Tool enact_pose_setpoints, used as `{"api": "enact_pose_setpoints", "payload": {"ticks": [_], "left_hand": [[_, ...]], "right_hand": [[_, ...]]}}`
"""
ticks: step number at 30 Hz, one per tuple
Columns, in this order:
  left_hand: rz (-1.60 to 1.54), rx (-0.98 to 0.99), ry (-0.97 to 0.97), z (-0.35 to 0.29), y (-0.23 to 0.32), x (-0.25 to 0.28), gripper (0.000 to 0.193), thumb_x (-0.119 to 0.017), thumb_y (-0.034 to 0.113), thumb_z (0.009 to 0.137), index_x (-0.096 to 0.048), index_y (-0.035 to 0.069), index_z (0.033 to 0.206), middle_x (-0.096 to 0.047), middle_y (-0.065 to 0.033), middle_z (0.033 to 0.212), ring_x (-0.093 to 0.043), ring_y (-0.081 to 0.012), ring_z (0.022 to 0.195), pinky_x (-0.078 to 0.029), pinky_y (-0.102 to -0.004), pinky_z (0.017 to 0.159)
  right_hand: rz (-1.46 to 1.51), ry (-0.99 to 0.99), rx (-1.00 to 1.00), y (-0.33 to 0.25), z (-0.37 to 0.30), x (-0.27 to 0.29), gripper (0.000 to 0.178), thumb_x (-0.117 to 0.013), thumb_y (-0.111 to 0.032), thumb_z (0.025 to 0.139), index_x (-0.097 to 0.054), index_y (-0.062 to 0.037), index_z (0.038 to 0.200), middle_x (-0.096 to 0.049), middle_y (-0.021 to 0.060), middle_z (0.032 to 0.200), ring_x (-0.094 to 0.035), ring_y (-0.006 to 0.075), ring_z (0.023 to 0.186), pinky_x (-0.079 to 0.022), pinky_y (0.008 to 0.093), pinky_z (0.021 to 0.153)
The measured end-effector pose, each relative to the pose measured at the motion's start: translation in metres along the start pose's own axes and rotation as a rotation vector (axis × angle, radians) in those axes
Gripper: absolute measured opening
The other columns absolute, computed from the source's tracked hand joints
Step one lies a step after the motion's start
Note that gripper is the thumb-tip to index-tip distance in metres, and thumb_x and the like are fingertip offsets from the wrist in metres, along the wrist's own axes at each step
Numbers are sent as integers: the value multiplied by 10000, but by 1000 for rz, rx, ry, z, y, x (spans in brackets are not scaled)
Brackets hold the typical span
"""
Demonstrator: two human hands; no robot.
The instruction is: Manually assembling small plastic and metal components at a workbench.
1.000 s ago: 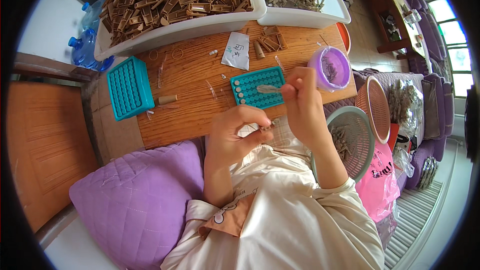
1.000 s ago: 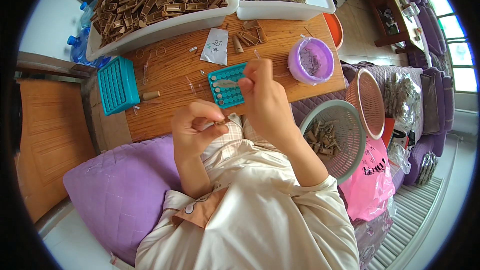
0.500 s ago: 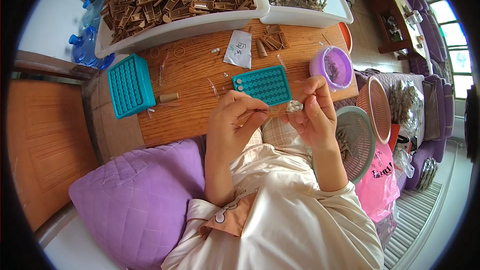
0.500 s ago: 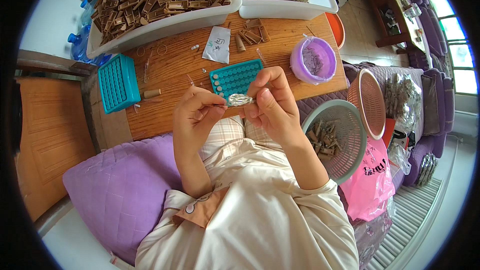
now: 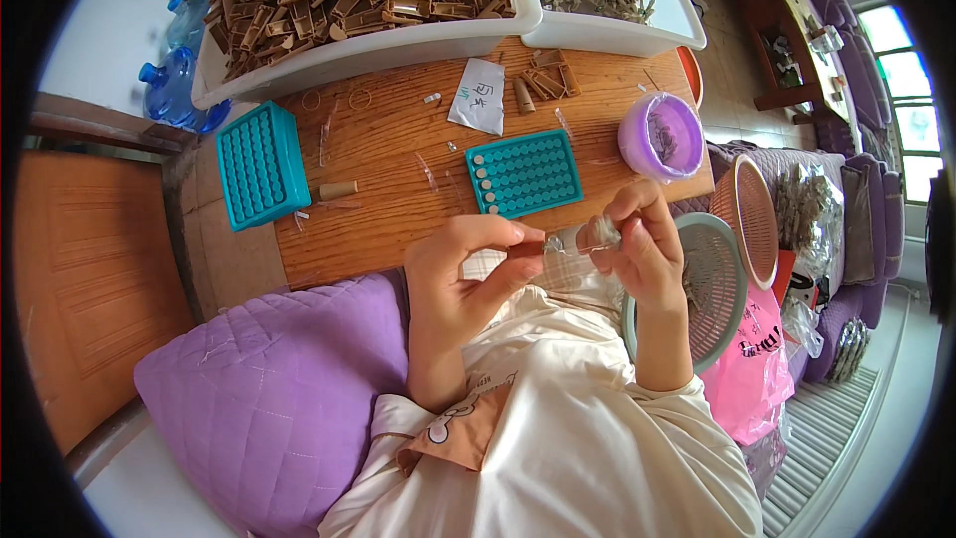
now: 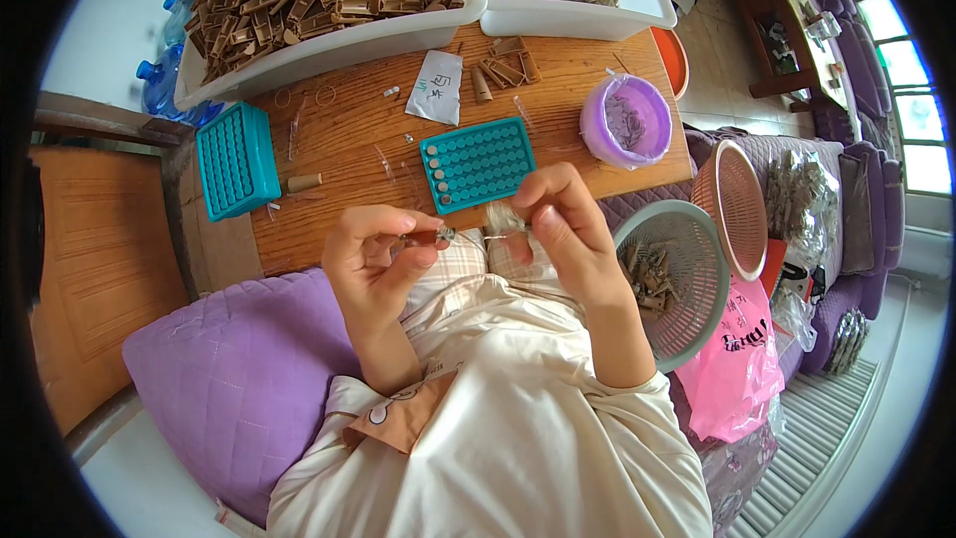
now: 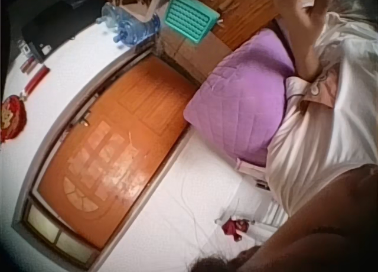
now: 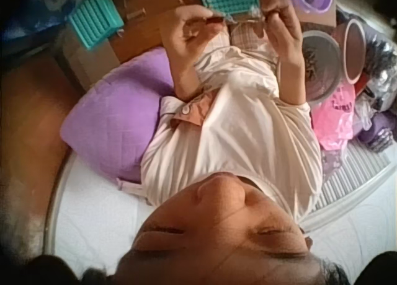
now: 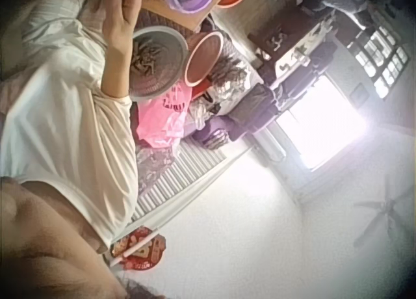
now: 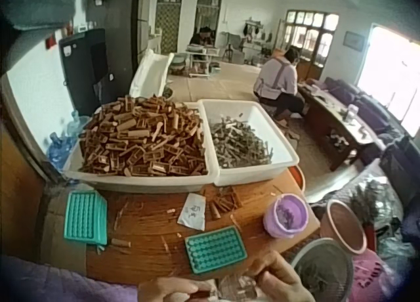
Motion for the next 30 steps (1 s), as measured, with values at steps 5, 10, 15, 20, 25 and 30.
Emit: {"api": "enact_pose_setpoints", "payload": {"ticks": [5,10,15,20,25,30], "left_hand": [[16,-52,56,-5,13,8,228,-719,69,641,-563,32,804,-623,-81,755,-619,-167,692,-479,-248,599],[269,-105,-102,-4,22,-3,265,-695,-13,646,-512,-16,838,-594,-149,801,-599,-193,723,-498,-287,671],[287,-75,-92,-7,28,-2,278,-698,-41,616,-519,-20,828,-594,-150,798,-600,-197,724,-499,-293,678],[252,-59,-94,-7,27,-4,270,-701,-47,600,-529,-16,805,-598,-146,789,-604,-200,709,-497,-293,677],[212,-53,-113,-4,26,-7,216,-702,51,626,-562,61,790,-621,-71,727,-612,-187,634,-467,-256,558],[114,62,-142,-5,18,-7,203,-693,47,628,-569,60,788,-619,-71,725,-609,-196,638,-467,-262,563]], "right_hand": [[-371,-59,142,-22,1,-14,475,-563,-337,801,-402,12,1080,-509,108,919,-510,194,805,-421,304,705],[-1040,200,655,-66,0,-40,549,-704,-337,646,-480,-52,1058,-526,123,988,-514,240,900,-366,376,835],[-1199,60,583,-65,4,-57,307,-704,-174,621,-558,-87,877,-566,64,868,-548,211,798,-308,393,901],[-1049,-21,345,-52,6,-53,143,-648,-39,654,-552,-56,758,-565,44,777,-553,198,708,-397,354,798],[-838,5,187,-46,10,-44,105,-610,8,687,-527,-11,750,-539,77,734,-537,210,670,-424,280,613],[-742,-49,59,-40,15,-42,85,-595,9,710,-517,4,745,-533,84,728,-528,209,650,-418,276,586]]}}
Point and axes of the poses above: each hand's wrist, its own z-axis towards the middle knuckle, its own x-axis out of the back of the hand, y = z × x, the point moved 9 cm from there along z, towards the middle knuckle
